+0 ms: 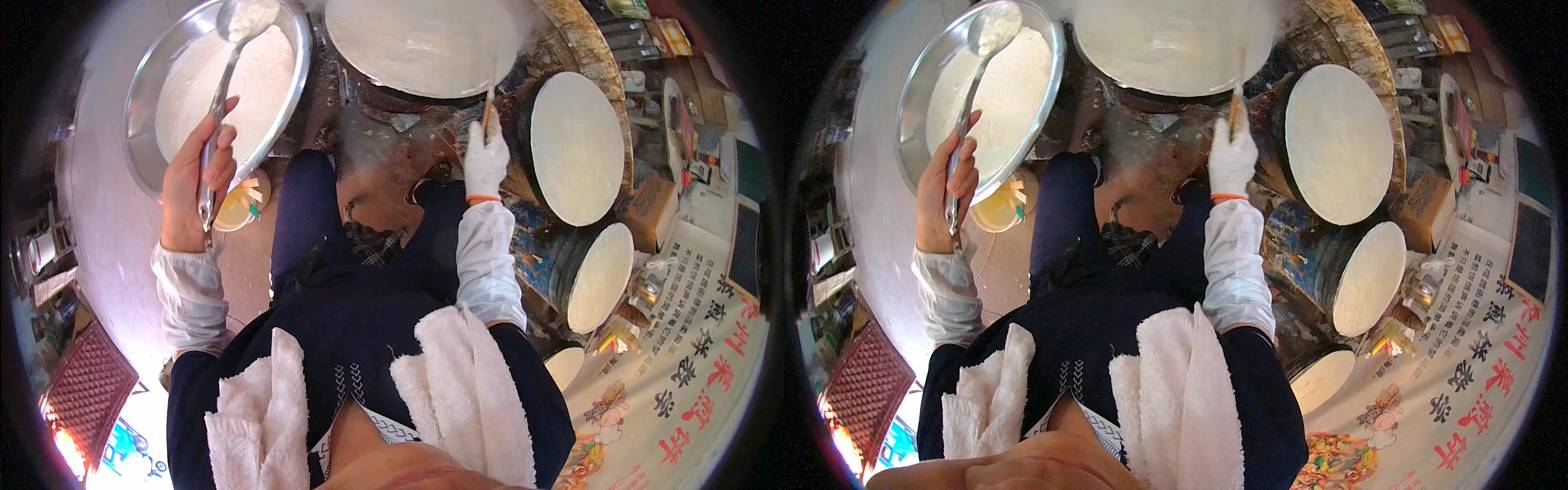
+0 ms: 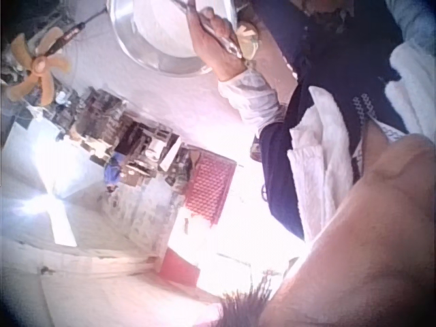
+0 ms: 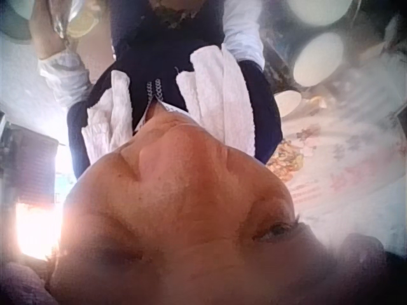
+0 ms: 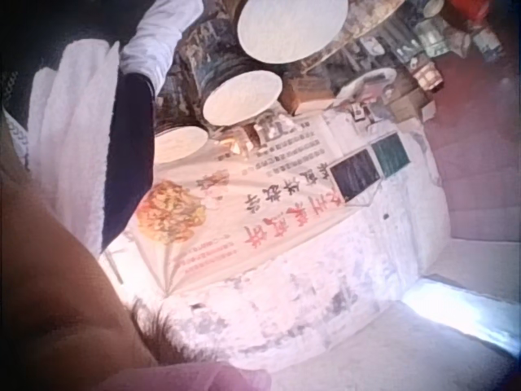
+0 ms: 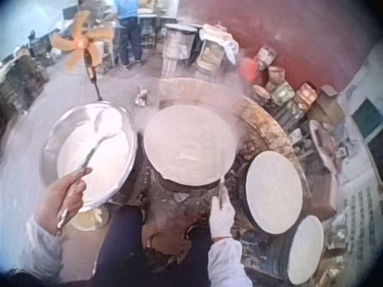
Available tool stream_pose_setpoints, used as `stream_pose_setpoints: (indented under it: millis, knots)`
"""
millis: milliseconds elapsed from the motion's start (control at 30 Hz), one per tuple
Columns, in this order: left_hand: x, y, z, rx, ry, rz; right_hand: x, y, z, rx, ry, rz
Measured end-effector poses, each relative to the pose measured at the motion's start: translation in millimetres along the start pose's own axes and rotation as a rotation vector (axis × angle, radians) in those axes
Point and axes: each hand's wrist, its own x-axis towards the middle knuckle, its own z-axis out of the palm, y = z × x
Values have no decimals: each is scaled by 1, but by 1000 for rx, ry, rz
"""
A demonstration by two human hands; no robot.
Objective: The person prepares crepes on multiple round griddles. They ladle batter onto the hot surfaces, spread it into thin circles using a wooden tool, and flip the crepes to cook both sides. Finished crepes are stacked on a nearby tray.
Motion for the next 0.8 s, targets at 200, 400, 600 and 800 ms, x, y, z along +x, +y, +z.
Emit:
stream_pose_setpoints:
  millis: [200, 400, 600, 800]
  knots:
    - [-17, -15, 12, 19, 20, -23, -76, -17, 12, -580, -417, 35]
    - [-41, -42, 62, 59, -111, -151, -124, -25, 13, -266, -304, -85]
    - [-60, -75, 99, 76, -277, -357, -173, -11, -112, 28, -17, 157]
    - [-38, -118, 139, 131, -581, -614, -275, 23, -167, 209, 488, 317]
